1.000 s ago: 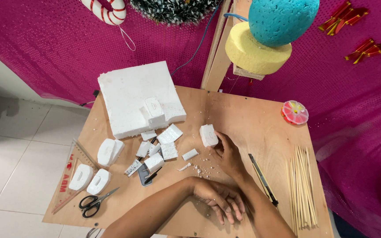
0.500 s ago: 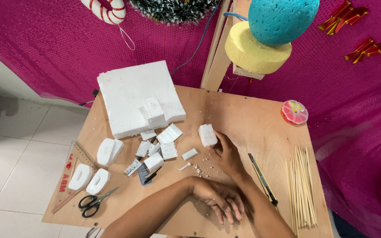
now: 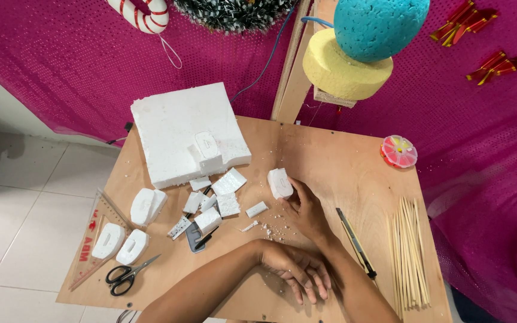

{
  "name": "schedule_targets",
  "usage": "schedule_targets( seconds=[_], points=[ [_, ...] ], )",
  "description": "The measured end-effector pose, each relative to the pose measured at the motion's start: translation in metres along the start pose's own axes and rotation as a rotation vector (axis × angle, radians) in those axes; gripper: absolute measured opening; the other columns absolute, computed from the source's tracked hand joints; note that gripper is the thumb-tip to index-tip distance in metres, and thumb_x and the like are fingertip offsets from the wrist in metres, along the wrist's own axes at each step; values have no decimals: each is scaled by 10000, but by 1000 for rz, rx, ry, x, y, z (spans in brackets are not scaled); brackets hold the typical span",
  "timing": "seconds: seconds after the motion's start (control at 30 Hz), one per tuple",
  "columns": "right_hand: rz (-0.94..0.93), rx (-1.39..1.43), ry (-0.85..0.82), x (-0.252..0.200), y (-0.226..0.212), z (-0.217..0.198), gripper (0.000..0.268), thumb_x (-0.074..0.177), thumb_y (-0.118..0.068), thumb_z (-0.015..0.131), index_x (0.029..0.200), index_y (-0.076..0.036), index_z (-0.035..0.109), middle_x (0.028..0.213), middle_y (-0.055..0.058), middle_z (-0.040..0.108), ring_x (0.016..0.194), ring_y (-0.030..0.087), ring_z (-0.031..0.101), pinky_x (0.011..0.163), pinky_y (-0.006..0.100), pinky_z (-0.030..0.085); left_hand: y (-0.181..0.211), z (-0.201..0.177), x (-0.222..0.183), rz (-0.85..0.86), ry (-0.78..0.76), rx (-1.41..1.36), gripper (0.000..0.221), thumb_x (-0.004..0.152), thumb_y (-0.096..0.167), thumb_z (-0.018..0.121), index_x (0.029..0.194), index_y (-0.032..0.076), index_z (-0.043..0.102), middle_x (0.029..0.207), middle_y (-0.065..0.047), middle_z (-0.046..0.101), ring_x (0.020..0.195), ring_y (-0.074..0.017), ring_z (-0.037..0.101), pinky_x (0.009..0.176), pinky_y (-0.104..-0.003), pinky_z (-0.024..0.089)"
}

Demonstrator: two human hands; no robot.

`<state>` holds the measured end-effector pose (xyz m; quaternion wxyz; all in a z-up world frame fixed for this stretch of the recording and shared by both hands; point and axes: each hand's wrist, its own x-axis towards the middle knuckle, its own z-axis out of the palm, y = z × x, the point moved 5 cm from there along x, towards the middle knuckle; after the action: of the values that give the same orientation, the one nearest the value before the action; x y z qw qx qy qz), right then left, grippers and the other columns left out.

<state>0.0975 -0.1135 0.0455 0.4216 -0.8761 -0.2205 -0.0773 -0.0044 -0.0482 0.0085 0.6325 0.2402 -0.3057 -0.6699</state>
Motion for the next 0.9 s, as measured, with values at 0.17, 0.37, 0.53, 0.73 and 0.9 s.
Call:
schedule_targets(
  seconds=[0.17,0.37,0.53,0.73,0.9],
  points=[
    [52,10,-21,0,-2,0,568,949,-279,682,1426,-36,494,1419,154,598,1173,271,687,901,332,633,-2,-2,1,-2,-3,-5,418,1033,57,662,1419,-4,514,1395,-181,610,1241,-324,642,986,-438,587],
    [25,-28,-23,1,-8,0,566,959,-306,668,1430,-42,497,1408,140,612,1160,261,680,886,334,612,-3,-3,1,10,-15,-15,423,1035,46,662,1427,-13,514,1396,-189,611,1242,-328,644,982,-441,591],
    [-68,-69,-65,2,-15,1,545,986,-280,636,1447,-36,479,1403,165,616,1242,312,639,990,391,558,-1,-2,0,9,-3,-2,440,1027,49,667,1433,-17,512,1393,-198,608,1242,-333,641,984,-456,586],
    [-273,-21,-92,-6,-33,-4,482,940,-80,632,1403,0,525,1316,151,634,1156,277,662,969,365,569,22,27,-16,-53,25,231,477,1009,120,594,1456,0,475,1455,-176,548,1334,-298,582,1121,-433,518],
    [-51,155,-103,-17,-30,-12,442,821,-162,783,1238,-94,655,1276,56,635,1141,171,637,593,232,572,79,64,-78,201,-18,340,510,1006,209,734,1409,-23,523,1310,-177,676,1036,-192,746,684,-279,634]
  ],
)
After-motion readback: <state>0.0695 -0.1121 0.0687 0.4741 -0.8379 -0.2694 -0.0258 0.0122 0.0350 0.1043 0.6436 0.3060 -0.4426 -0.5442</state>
